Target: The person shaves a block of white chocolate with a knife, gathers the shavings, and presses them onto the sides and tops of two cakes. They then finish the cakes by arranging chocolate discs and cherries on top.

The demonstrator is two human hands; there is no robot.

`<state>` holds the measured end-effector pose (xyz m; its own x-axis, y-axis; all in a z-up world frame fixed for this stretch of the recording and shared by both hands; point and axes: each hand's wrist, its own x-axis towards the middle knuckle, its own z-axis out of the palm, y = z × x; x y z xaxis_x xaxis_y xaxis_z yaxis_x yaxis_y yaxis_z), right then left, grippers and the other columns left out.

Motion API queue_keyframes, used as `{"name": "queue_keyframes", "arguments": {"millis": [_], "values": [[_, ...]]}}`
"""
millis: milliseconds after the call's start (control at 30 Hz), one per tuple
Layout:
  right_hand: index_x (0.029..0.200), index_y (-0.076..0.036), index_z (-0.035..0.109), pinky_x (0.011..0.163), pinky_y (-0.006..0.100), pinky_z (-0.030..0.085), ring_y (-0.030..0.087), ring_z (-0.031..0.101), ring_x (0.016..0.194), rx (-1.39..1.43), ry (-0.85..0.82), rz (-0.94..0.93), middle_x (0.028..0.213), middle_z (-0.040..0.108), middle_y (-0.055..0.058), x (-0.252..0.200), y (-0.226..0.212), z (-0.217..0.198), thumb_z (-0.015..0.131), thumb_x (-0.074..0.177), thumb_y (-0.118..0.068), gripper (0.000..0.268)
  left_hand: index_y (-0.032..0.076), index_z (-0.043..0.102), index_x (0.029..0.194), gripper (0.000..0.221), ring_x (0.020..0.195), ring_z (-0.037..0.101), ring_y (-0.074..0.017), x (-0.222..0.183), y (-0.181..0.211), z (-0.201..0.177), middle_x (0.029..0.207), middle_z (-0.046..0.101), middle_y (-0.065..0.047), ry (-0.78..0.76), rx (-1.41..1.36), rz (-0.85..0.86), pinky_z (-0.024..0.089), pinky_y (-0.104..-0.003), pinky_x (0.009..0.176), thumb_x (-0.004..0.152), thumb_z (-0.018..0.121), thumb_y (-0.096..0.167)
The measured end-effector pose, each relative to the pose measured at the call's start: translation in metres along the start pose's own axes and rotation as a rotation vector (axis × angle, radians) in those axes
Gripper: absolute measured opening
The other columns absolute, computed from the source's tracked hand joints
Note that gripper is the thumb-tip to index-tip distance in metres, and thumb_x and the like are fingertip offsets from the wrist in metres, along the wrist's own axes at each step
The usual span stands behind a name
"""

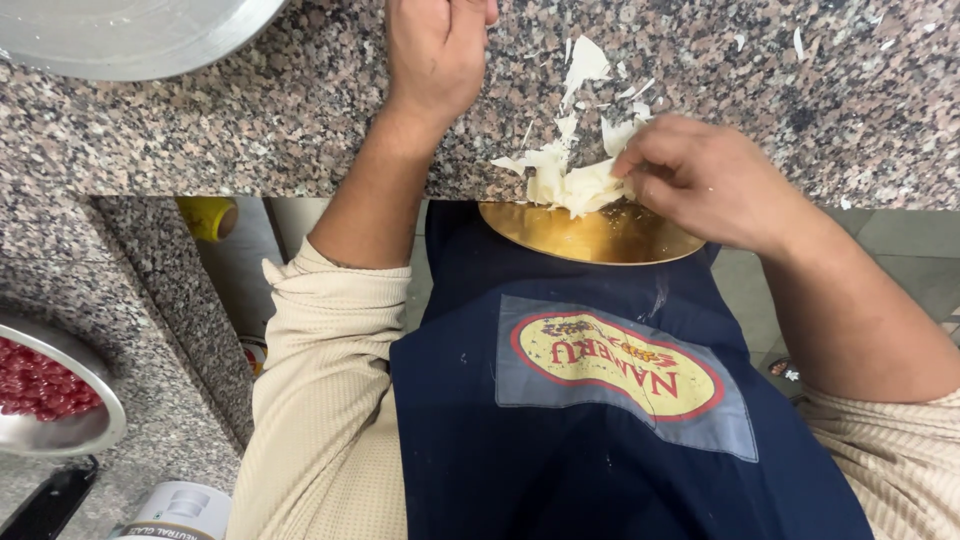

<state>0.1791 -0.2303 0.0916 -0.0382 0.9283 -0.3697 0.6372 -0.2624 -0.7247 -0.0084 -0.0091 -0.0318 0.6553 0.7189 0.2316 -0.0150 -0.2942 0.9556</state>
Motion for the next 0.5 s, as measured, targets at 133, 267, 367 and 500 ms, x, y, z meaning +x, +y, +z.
{"name": "queue_keyframes", "arguments": {"millis": [133, 267, 367, 500], "values": [[0.105, -0.010, 0.075, 0.068, 0.034, 0.056, 0.020, 0.071, 0.074, 0.128, -0.064, 0.285, 0.086, 0.073, 0.007, 0.002, -0.004, 0.005, 0.071, 0.092, -0.018, 0.016, 0.004, 0.064, 0.085, 0.033, 0.060, 0.061, -0.0139, 0.000, 0.000, -0.001, 0.070, 0.063, -0.003, -0.006, 0.008, 0.011, 0.047, -0.031, 0.058, 0.113, 0.048, 0.011], [0.103, -0.008, 0.074, 0.066, 0.030, 0.056, 0.013, 0.071, 0.070, 0.200, -0.021, 0.309, 0.080, 0.073, 0.005, 0.005, -0.007, 0.009, 0.074, 0.092, -0.015, 0.013, 0.005, 0.065, 0.085, 0.034, 0.059, 0.060, -0.0130, -0.001, -0.003, 0.000, 0.069, 0.063, -0.003, -0.004, 0.023, 0.010, 0.047, -0.030, 0.057, 0.113, 0.048, 0.012], [0.102, -0.007, 0.072, 0.066, 0.028, 0.056, 0.011, 0.069, 0.071, 0.238, 0.012, 0.284, 0.081, 0.071, 0.003, 0.007, -0.006, 0.013, 0.075, 0.089, -0.011, 0.014, 0.005, 0.064, 0.084, 0.035, 0.059, 0.059, -0.0135, -0.001, -0.007, 0.000, 0.069, 0.062, -0.003, -0.003, 0.018, 0.025, 0.047, -0.030, 0.057, 0.113, 0.047, 0.013], [0.100, -0.006, 0.068, 0.068, 0.026, 0.057, 0.009, 0.068, 0.074, 0.280, 0.064, 0.258, 0.083, 0.071, 0.001, 0.010, -0.004, 0.014, 0.075, 0.088, -0.007, 0.013, 0.007, 0.062, 0.086, 0.036, 0.061, 0.059, -0.0145, 0.001, -0.010, 0.002, 0.071, 0.061, -0.003, 0.002, 0.029, 0.063, 0.048, -0.032, 0.060, 0.116, 0.045, 0.017]]}}
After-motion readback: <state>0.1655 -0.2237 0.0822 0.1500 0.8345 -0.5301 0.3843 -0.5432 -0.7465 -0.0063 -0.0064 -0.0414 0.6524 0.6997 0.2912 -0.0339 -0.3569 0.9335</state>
